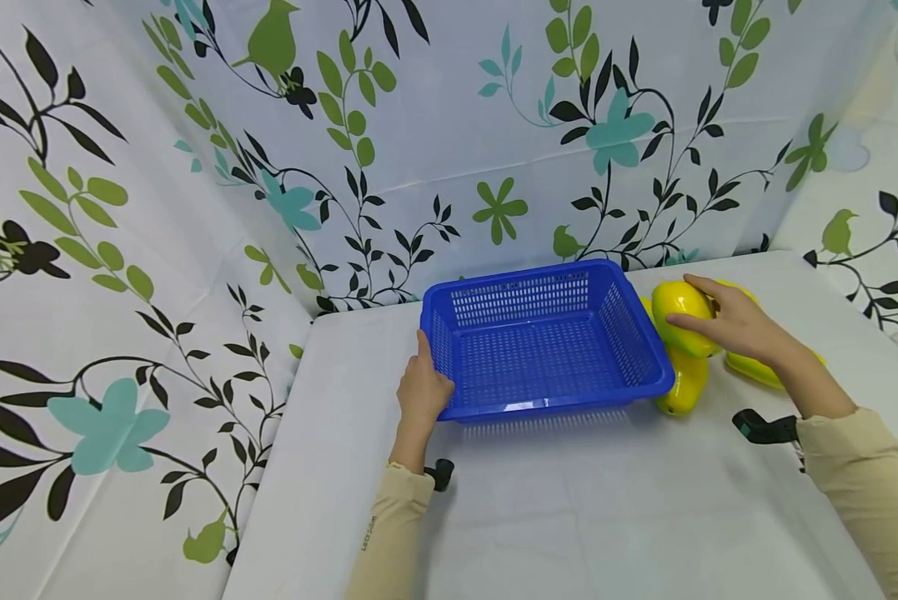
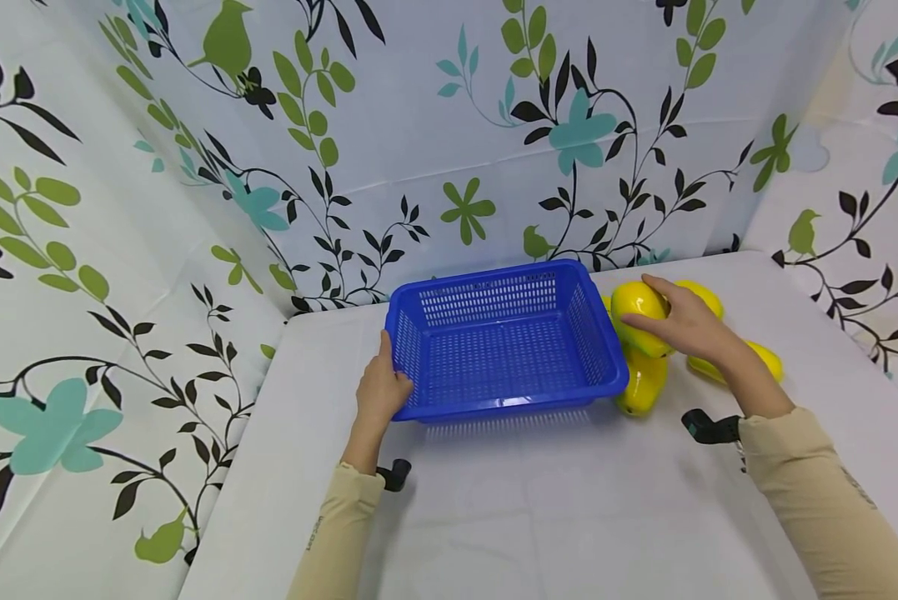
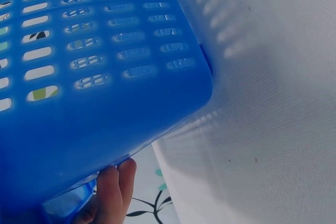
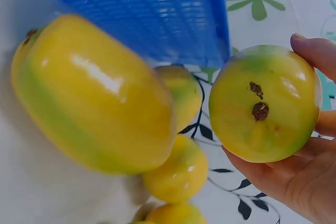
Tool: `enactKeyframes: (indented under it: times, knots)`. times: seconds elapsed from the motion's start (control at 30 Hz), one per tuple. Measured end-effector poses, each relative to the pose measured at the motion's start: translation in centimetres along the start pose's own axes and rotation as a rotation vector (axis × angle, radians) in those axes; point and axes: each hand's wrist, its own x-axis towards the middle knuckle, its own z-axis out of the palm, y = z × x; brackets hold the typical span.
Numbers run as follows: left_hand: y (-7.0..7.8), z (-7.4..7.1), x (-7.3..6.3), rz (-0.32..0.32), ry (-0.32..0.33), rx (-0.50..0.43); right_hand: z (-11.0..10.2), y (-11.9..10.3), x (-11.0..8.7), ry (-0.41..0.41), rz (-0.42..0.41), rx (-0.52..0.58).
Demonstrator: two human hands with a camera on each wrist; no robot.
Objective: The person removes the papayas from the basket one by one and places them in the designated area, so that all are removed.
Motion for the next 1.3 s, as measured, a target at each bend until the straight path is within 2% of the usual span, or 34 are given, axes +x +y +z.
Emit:
enactKeyframes:
  times: [0.43,0.7,1.1,1.3]
  knots:
    - [0.1,0.1,-0.1,0.008,0.003,-0.008,-0.4,3.2,-1.3,0.011,0.026,-0.004]
    - [0.1,-0.1,-0.2,0.014,0.009,-0.012,-0.4,4.8,-2.0,-0.009,0.061,-0.028]
    - [0.1,0.0,-0.2,0.017,0.008,-0.012,-1.2,5.5,-2.8,0.006,0.096,-0.02]
    - [0.1,0.0,-0.2,0.02,0.016,-0.009,-1.2,6.0,-3.2,-0.017,0.111,-0.02]
